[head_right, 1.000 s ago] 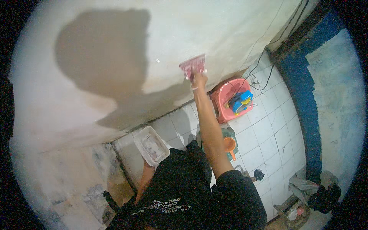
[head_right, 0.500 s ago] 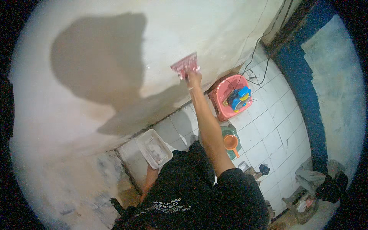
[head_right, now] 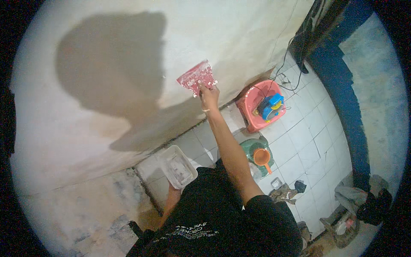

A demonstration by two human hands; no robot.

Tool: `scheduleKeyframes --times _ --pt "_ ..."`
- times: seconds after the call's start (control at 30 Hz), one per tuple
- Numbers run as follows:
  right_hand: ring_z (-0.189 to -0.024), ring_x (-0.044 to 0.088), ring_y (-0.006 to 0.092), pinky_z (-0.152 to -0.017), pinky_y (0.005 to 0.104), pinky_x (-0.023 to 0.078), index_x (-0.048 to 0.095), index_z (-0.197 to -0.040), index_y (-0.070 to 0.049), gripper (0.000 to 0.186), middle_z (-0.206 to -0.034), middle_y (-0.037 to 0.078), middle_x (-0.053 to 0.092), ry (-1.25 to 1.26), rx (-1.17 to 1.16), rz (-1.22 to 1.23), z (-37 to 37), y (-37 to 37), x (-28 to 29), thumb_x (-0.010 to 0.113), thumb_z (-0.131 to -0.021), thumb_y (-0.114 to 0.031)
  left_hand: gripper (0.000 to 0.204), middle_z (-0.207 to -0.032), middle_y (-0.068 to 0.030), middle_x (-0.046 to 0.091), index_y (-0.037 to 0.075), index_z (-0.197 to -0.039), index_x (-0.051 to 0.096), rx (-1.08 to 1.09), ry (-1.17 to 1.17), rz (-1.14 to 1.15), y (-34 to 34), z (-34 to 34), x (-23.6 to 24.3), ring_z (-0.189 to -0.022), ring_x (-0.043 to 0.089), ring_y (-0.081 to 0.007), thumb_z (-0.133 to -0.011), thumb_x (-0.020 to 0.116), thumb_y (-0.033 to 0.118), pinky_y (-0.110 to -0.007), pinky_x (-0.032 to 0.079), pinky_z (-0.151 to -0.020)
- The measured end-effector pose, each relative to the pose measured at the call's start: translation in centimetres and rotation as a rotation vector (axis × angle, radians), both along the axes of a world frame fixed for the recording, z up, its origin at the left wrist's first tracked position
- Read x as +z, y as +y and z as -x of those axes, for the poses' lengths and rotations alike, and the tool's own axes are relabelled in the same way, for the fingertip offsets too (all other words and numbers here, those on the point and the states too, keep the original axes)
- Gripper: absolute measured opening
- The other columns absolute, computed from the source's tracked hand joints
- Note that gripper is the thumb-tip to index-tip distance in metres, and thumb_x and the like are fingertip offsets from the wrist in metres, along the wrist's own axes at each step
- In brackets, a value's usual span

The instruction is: The person applies a white substance to a wall using a pink spreader and refills the spreader from a plastic container.

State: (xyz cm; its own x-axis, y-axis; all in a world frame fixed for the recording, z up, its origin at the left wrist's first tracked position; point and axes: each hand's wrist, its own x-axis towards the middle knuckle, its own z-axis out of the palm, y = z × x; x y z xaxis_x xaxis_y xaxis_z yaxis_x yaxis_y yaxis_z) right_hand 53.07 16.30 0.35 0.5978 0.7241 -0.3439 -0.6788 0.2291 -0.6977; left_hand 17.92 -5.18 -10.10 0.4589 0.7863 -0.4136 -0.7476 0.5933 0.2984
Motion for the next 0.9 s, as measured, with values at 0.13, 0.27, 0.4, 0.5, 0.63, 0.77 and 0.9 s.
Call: scheduleKeyframes --times 0.13,0.27,0.4,0.5,0.63,0.77,0.9 --pt "-0.064 0.061 0.0154 -0.052 0.0278 0.048 0.060 -0.096 0.001 0.022 -0.083 0.007 0.064 0.041 -0.164 0.197 1.2 -0.6 -8.2 0.070 -0.079 -0.009 0.056 -0.132 -0.0105 0.050 0.010 -0.135 0.041 -0.008 -0.009 0.012 0.4 -0.7 0.1 -0.115 0.053 -0.0317 -0.090 0.049 0.043 -0.050 0.047 -0.094" --pt "-0.068 0.060 0.0154 -0.054 0.0310 0.048 0.061 -0.098 -0.001 0.017 -0.093 0.005 0.063 0.207 -0.085 0.250 1.1 -6.0 -11.0 0.064 -0.083 -0.006 0.057 -0.132 -0.0104 0.050 0.010 -0.135 0.041 0.044 -0.031 0.039 0.1 -0.6 0.3 -0.115 0.052 -0.0319 -0.090 0.049 0.044 -0.051 0.046 -0.094" --pt "-0.066 0.059 0.0146 -0.054 0.0318 0.047 0.061 -0.096 -0.007 0.014 -0.087 0.000 0.063 0.155 0.049 -0.212 0.8 -4.5 -0.5 0.064 -0.085 -0.014 0.057 -0.133 -0.0103 0.050 0.010 -0.135 0.041 0.110 -0.060 0.094 -0.9 0.1 -0.1 -0.116 0.052 -0.0320 -0.090 0.048 0.045 -0.052 0.046 -0.095" --pt "-0.061 0.056 0.0114 -0.049 0.0259 0.045 0.061 -0.094 -0.002 0.013 -0.078 0.002 0.060 0.071 0.048 -0.163 -0.2 -0.2 3.7 0.064 -0.082 -0.004 0.060 -0.139 -0.0110 0.042 0.012 -0.139 0.035 0.061 0.023 -0.031 -1.3 0.4 -1.8 -0.121 0.046 -0.0320 -0.091 0.047 0.046 -0.053 0.039 -0.101" --pt "-0.064 0.058 0.0154 -0.052 0.0283 0.049 0.060 -0.087 -0.002 0.010 -0.079 0.004 0.060 0.090 -0.085 0.153 0.4 2.1 -5.7 0.066 -0.080 -0.006 0.064 -0.144 -0.0121 0.034 0.012 -0.143 0.029 0.137 -0.468 0.165 -1.4 1.4 -4.3 -0.126 0.041 -0.0319 -0.092 0.045 0.048 -0.053 0.036 -0.104" --pt "-0.067 0.059 0.0198 -0.056 0.0338 0.052 0.057 -0.084 -0.002 0.009 -0.079 0.006 0.059 0.050 -0.180 0.451 -0.4 -4.8 -15.4 0.064 -0.078 -0.004 0.065 -0.144 -0.0125 0.034 0.012 -0.143 0.029 0.194 -0.204 0.063 -2.1 -0.5 -1.6 -0.126 0.042 -0.0321 -0.091 0.045 0.048 -0.053 0.035 -0.104" --pt "-0.069 0.060 0.0208 -0.057 0.0353 0.053 0.055 -0.090 0.001 0.009 -0.080 0.008 0.058 -0.164 0.061 0.441 -3.5 -3.7 -11.9 0.053 -0.081 0.000 0.065 -0.144 -0.0129 0.034 0.012 -0.143 0.029 0.254 -0.161 0.055 -2.9 -0.9 -0.8 -0.126 0.042 -0.0323 -0.091 0.044 0.049 -0.053 0.035 -0.105"
